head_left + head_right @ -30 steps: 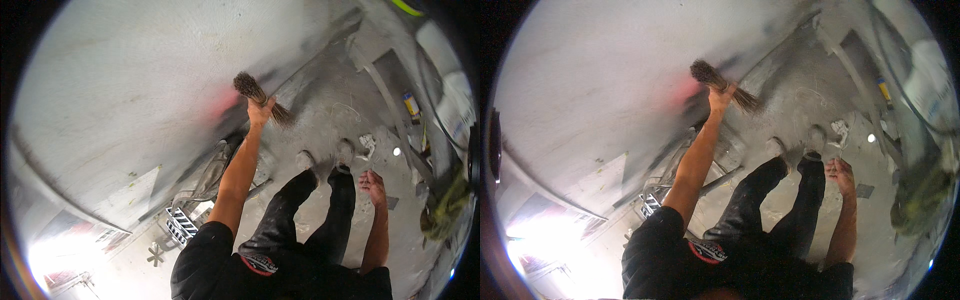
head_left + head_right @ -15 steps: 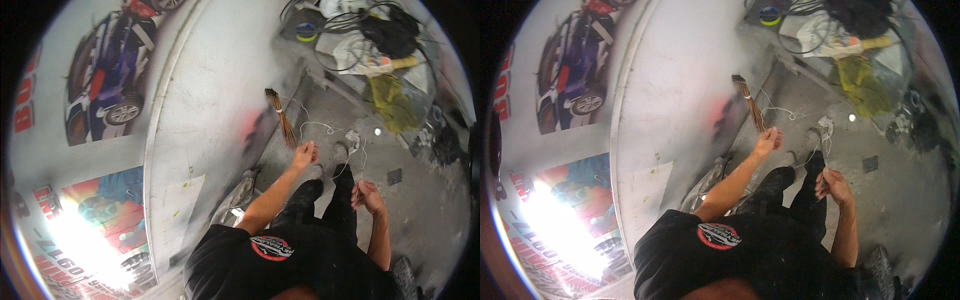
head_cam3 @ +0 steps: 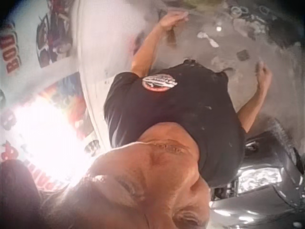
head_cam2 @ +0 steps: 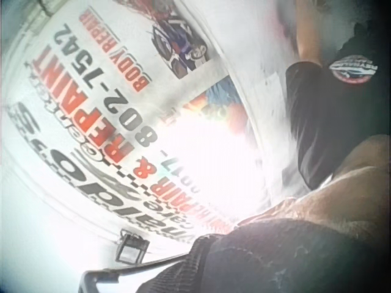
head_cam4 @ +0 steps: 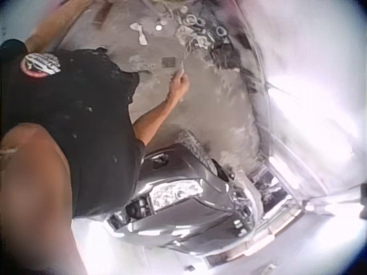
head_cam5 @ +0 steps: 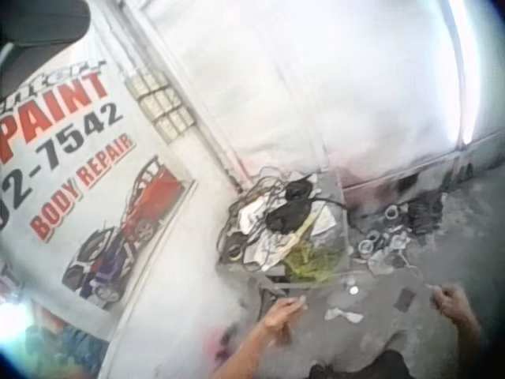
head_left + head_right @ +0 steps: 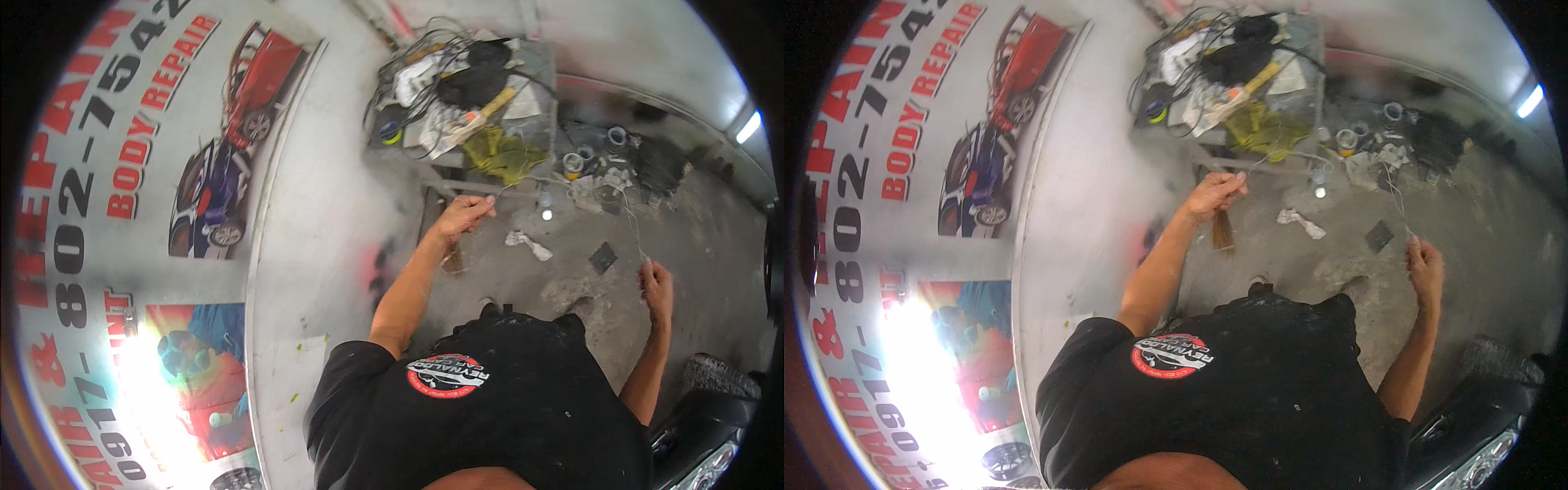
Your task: The person secures a plastic trim piece to the underside of an automotive bumper using wire, pulling the wire through mounting holes and twisting it with a pair of pliers.
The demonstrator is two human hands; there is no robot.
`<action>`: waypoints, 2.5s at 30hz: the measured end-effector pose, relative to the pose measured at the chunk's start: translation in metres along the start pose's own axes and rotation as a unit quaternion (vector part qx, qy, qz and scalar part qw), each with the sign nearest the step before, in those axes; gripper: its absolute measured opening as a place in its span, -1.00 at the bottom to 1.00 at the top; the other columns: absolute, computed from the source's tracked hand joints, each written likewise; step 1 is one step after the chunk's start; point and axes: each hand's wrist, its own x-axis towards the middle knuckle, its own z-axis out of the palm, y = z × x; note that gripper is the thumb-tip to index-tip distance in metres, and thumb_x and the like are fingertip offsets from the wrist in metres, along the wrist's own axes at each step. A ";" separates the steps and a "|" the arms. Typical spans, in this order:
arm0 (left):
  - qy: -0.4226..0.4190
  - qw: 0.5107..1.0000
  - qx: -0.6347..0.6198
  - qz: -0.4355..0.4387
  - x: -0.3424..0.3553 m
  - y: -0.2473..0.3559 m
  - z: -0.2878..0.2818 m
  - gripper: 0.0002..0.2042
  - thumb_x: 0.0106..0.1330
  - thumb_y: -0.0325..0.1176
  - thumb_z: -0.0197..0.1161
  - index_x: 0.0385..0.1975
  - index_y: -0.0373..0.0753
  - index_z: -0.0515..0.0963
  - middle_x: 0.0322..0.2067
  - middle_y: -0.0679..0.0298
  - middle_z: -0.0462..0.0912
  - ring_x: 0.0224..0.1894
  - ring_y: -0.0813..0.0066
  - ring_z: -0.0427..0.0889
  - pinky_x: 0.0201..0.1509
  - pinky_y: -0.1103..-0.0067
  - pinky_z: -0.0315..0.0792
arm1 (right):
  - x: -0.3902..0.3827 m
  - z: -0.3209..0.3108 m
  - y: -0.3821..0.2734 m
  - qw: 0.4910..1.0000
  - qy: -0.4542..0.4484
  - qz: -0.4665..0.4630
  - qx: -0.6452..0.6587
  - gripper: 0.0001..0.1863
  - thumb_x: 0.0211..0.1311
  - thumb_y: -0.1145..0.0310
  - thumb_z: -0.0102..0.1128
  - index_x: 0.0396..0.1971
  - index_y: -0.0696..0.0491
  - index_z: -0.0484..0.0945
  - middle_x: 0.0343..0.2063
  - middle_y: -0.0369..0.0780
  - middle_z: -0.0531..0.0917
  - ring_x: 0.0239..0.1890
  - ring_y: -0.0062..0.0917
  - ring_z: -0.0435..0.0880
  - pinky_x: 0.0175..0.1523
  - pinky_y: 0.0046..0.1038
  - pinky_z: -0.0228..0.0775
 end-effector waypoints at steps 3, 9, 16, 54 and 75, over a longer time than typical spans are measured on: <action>-0.004 0.998 -0.060 0.020 0.053 0.014 0.082 -0.64 0.26 -0.04 0.10 -0.49 -0.26 0.51 -0.73 0.52 0.24 -0.76 0.79 0.06 -0.69 0.72 0.00 | -0.004 -0.032 0.013 0.978 -0.103 0.056 0.173 -0.67 0.27 0.14 -0.04 -0.53 0.10 0.44 -0.69 -0.36 0.44 -0.68 -0.70 0.40 -0.63 -0.63 0.25; -0.004 0.999 0.031 0.044 0.161 0.020 0.205 -0.66 0.31 -0.17 0.03 -0.06 -0.28 0.39 -0.49 0.39 0.46 -0.64 0.70 0.34 -0.59 0.69 0.23 | 0.015 -0.131 0.045 0.946 -0.133 0.058 0.290 -0.73 0.30 0.21 -0.10 -0.44 0.09 0.42 -0.63 -0.32 0.49 -0.69 -0.70 0.45 -0.65 -0.66 0.35; 0.321 0.664 0.502 0.452 0.192 0.086 0.358 -0.35 0.07 -0.36 0.12 0.18 -0.43 0.05 0.08 -0.13 0.26 0.18 -0.06 0.18 0.23 0.28 0.06 | 0.050 -0.202 0.052 0.938 -0.064 0.053 0.336 -0.79 0.29 0.27 -0.07 -0.39 0.11 0.43 -0.57 -0.32 0.51 -0.56 -0.69 0.52 -0.54 -0.65 0.45; -0.642 0.741 0.179 0.083 0.483 0.216 1.110 -0.66 0.40 -0.15 -0.15 -0.26 -0.27 0.51 -0.66 0.47 0.26 -0.56 0.69 0.36 -0.41 0.66 0.37 | 0.342 -0.809 0.261 0.748 0.167 0.012 0.642 -0.54 0.32 0.04 -0.19 -0.14 0.17 0.42 -0.36 -0.16 0.58 -0.32 -0.49 0.59 -0.18 -0.46 0.46; -0.632 0.638 0.141 -0.417 0.722 0.250 1.523 -0.73 0.31 -0.15 0.04 -0.24 -0.23 0.48 -0.67 0.50 0.30 -0.66 0.76 0.34 -0.68 0.78 0.27 | 0.509 -1.182 0.390 0.788 0.358 0.082 0.494 -0.67 0.36 0.12 -0.22 -0.50 0.02 0.33 -0.81 -0.49 0.14 -0.82 -0.82 0.02 -0.74 -0.70 -0.13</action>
